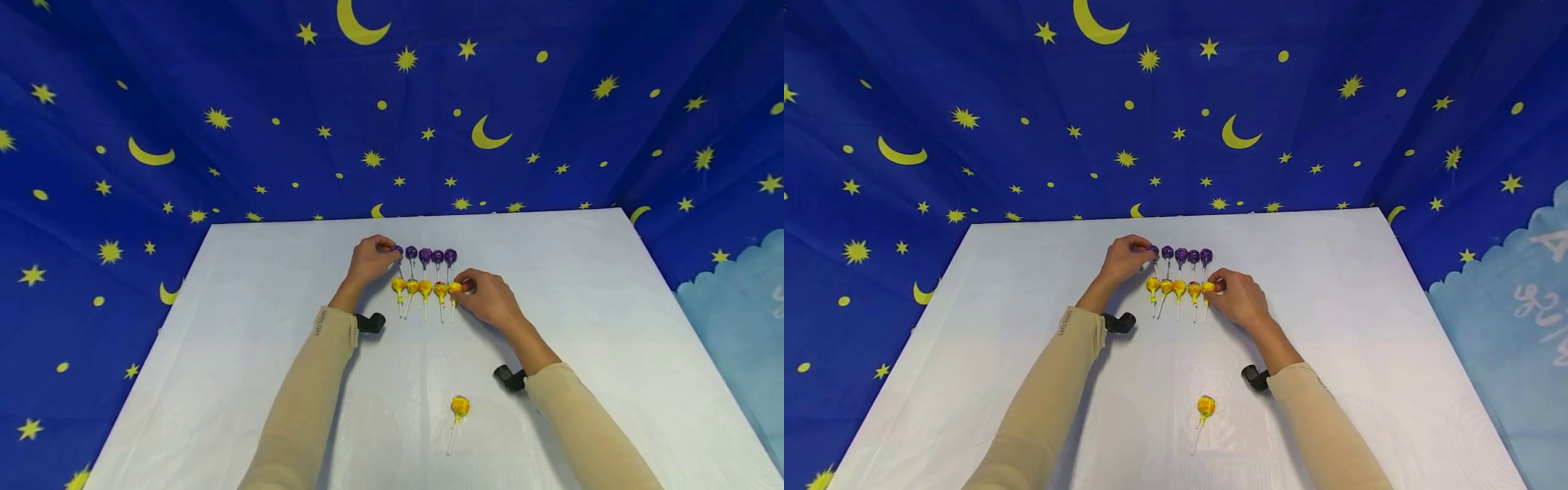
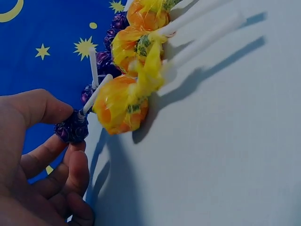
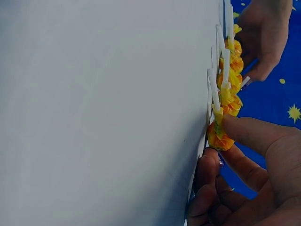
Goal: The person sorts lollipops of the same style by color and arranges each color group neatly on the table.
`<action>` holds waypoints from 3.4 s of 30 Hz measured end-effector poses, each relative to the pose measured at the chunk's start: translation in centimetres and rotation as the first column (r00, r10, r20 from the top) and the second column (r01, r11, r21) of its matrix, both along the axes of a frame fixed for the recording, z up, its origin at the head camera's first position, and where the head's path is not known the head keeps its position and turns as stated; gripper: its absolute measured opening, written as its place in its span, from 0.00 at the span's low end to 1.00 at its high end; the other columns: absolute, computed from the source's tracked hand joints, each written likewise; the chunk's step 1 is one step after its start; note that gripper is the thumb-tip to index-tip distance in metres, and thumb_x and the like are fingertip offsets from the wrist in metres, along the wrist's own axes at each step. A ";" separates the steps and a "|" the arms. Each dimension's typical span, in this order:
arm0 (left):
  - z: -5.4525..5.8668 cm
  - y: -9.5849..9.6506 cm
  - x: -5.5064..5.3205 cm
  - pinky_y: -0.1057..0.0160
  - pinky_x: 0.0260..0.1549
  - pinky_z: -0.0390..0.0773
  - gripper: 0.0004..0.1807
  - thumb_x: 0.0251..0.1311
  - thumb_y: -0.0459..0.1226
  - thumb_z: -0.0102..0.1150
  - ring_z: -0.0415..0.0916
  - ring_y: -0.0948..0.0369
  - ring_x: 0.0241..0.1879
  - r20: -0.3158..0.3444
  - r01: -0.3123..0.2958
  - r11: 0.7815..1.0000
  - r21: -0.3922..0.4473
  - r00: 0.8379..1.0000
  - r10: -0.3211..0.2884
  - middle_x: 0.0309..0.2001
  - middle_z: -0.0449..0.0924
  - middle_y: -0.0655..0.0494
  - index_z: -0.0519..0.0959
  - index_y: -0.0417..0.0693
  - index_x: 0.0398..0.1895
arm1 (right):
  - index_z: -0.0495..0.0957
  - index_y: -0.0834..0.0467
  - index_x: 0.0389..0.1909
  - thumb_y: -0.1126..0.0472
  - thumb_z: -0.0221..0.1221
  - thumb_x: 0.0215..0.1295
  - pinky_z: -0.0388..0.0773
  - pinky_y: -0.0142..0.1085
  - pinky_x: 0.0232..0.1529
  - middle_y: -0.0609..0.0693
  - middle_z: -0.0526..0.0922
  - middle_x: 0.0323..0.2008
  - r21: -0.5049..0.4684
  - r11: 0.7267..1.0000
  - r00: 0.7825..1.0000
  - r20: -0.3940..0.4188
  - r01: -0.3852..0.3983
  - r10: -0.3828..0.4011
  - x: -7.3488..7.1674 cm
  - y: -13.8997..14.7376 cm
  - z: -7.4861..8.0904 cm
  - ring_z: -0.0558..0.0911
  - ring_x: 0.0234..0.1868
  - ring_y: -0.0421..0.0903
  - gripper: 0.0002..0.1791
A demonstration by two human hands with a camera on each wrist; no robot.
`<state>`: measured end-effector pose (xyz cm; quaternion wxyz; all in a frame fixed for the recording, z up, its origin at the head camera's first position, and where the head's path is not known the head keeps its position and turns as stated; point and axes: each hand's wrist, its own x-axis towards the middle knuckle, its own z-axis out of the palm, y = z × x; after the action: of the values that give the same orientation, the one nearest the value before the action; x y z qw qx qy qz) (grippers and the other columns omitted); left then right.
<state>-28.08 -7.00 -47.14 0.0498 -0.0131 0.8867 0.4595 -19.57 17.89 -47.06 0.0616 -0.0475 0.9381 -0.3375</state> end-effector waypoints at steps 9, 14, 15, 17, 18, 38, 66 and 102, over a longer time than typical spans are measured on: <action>-0.4 0.3 -0.2 0.59 0.35 0.75 0.14 0.54 0.43 0.66 0.75 0.56 0.36 0.026 -0.024 0.999 -0.047 0.999 0.025 0.38 0.79 0.55 0.81 0.50 0.42 | 0.81 0.57 0.47 0.53 0.67 0.58 0.72 0.44 0.38 0.50 0.81 0.33 0.004 1.000 1.000 0.000 0.003 -0.003 0.0 -0.2 -0.1 0.77 0.34 0.48 0.18; -0.8 0.7 -0.4 0.57 0.39 0.72 0.13 0.54 0.45 0.66 0.74 0.57 0.36 0.024 -0.018 0.993 -0.119 0.999 0.021 0.36 0.79 0.57 0.81 0.51 0.41 | 0.81 0.57 0.46 0.53 0.67 0.58 0.72 0.44 0.38 0.50 0.81 0.33 0.000 1.000 1.000 -0.007 0.001 -0.001 0.1 -0.1 -0.2 0.78 0.34 0.49 0.18; -0.8 0.7 -0.4 0.57 0.39 0.72 0.13 0.54 0.45 0.66 0.74 0.57 0.36 0.023 -0.015 0.992 -0.127 1.000 0.018 0.36 0.79 0.57 0.81 0.52 0.41 | 0.81 0.57 0.46 0.53 0.67 0.58 0.72 0.44 0.38 0.50 0.81 0.33 0.000 1.000 1.000 -0.008 0.000 0.000 0.1 0.0 -0.2 0.78 0.34 0.49 0.18; -0.8 0.9 -0.4 0.57 0.39 0.71 0.13 0.54 0.45 0.66 0.75 0.57 0.36 0.020 -0.011 0.991 -0.135 1.000 0.014 0.36 0.79 0.57 0.81 0.52 0.41 | 0.81 0.57 0.46 0.53 0.67 0.58 0.72 0.44 0.38 0.50 0.81 0.33 -0.001 1.000 1.000 -0.011 0.000 0.000 0.1 0.0 -0.2 0.78 0.34 0.49 0.17; -0.7 0.9 -0.3 0.56 0.39 0.71 0.13 0.54 0.45 0.66 0.75 0.57 0.36 0.020 -0.010 0.990 -0.138 1.000 0.013 0.36 0.79 0.57 0.81 0.52 0.41 | 0.81 0.57 0.46 0.54 0.67 0.58 0.72 0.44 0.38 0.50 0.81 0.34 -0.003 1.000 1.000 -0.011 -0.002 0.002 0.1 0.0 -0.1 0.78 0.34 0.49 0.17; -1.0 1.0 -0.1 0.57 0.40 0.71 0.15 0.55 0.47 0.65 0.74 0.58 0.38 -0.010 0.016 0.978 -0.210 1.000 -0.019 0.38 0.79 0.60 0.79 0.54 0.44 | 0.72 0.56 0.55 0.47 0.65 0.58 0.70 0.43 0.33 0.48 0.78 0.32 0.022 1.000 1.000 -0.012 -0.016 0.017 1.1 0.1 0.3 0.75 0.30 0.47 0.27; -0.7 0.8 0.5 0.56 0.41 0.71 0.16 0.54 0.46 0.65 0.75 0.58 0.39 -0.019 0.031 0.982 -0.188 0.999 -0.036 0.41 0.80 0.58 0.80 0.53 0.46 | 0.81 0.53 0.45 0.46 0.66 0.58 0.71 0.38 0.30 0.43 0.79 0.36 -0.034 0.992 0.993 -0.036 -0.118 0.117 6.7 -0.5 2.0 0.75 0.30 0.40 0.19; -1.2 0.9 0.4 0.56 0.41 0.72 0.16 0.54 0.46 0.65 0.76 0.58 0.40 -0.044 0.000 0.981 -0.194 0.999 -0.009 0.40 0.81 0.58 0.81 0.53 0.45 | 0.82 0.47 0.43 0.46 0.70 0.53 0.68 0.35 0.31 0.37 0.77 0.34 -0.022 0.996 0.996 0.038 -0.083 0.084 13.4 -0.4 2.5 0.73 0.29 0.38 0.18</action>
<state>-27.66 -6.08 -48.35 0.0297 -0.0055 0.9282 0.3708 -6.17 17.48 -44.59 0.0934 -0.0806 0.9304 -0.3451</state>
